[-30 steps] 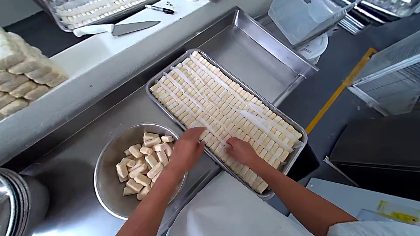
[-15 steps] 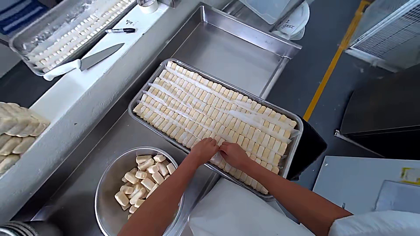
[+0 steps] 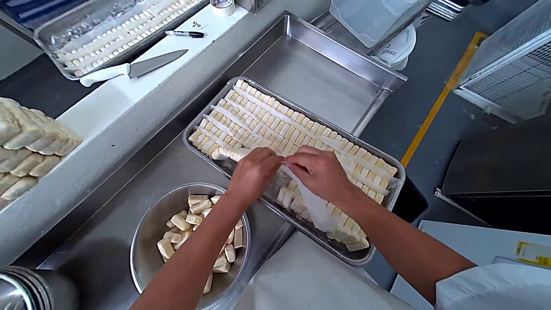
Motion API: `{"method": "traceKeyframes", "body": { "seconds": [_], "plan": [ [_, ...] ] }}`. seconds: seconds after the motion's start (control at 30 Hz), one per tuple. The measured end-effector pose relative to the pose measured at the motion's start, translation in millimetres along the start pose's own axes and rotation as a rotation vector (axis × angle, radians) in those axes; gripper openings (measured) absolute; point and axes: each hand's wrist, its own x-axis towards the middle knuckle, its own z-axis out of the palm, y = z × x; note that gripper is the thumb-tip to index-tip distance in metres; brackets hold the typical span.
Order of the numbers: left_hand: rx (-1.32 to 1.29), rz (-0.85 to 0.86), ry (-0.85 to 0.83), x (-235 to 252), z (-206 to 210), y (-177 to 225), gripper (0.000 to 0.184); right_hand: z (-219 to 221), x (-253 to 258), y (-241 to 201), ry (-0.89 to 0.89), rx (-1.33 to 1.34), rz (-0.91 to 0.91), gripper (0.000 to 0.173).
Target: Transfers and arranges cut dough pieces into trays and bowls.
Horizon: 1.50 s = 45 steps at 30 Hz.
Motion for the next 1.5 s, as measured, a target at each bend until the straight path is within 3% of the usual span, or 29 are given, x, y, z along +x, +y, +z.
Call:
{"method": "traceKeyframes", "body": {
  "seconds": [0.13, 0.3, 0.37, 0.47, 0.53, 0.6, 0.73, 0.87, 1.0, 1.1, 1.27, 1.37, 1.5],
  "plan": [
    [-0.154, -0.199, 0.2, 0, -4, 1, 0.012, -4, 35, -11, 0.02, -0.041, -0.13, 0.016],
    [-0.24, -0.243, 0.218, -13, 21, 16, 0.011, -10, 8, -4, -0.029, 0.002, -0.019, 0.017],
    [-0.232, -0.258, 0.078, -23, 37, 17, 0.012, -4, -16, 8, -0.083, 0.01, 0.071, 0.017],
    [-0.186, -0.352, -0.361, -33, 50, 18, 0.022, 12, -56, 24, -0.267, 0.009, 0.26, 0.012],
    [-0.169, -0.427, -0.513, -41, 45, 20, 0.035, 23, -74, 30, -0.4, 0.019, 0.391, 0.014],
    [-0.215, -0.505, -0.44, -58, 25, 24, 0.039, 30, -84, 32, -0.467, 0.036, 0.489, 0.018],
    [-0.182, -0.657, -0.141, -121, -37, 32, 0.034, 34, -89, 22, -0.651, 0.058, 0.631, 0.031],
    [-0.1, -0.804, 0.061, -190, -94, 54, 0.033, 33, -95, 12, -0.798, 0.073, 0.656, 0.042],
    [-0.093, -0.947, 0.189, -232, -122, 81, 0.031, 32, -87, 6, -0.834, 0.028, 0.658, 0.045],
    [-0.1, -1.014, 0.256, -248, -125, 103, 0.032, 33, -83, -1, -0.866, 0.0, 0.601, 0.039],
    [-0.072, -1.026, 0.449, -284, -99, 131, 0.03, 40, -61, 10, -1.062, -0.155, 0.429, 0.034],
    [-0.085, -1.087, 0.502, -306, -85, 145, 0.03, 44, -44, 25, -1.039, -0.174, 0.401, 0.027],
    [-0.093, -1.102, 0.535, -316, -83, 147, 0.029, 52, -41, 39, -0.974, -0.16, 0.493, 0.03]
  ]
}}
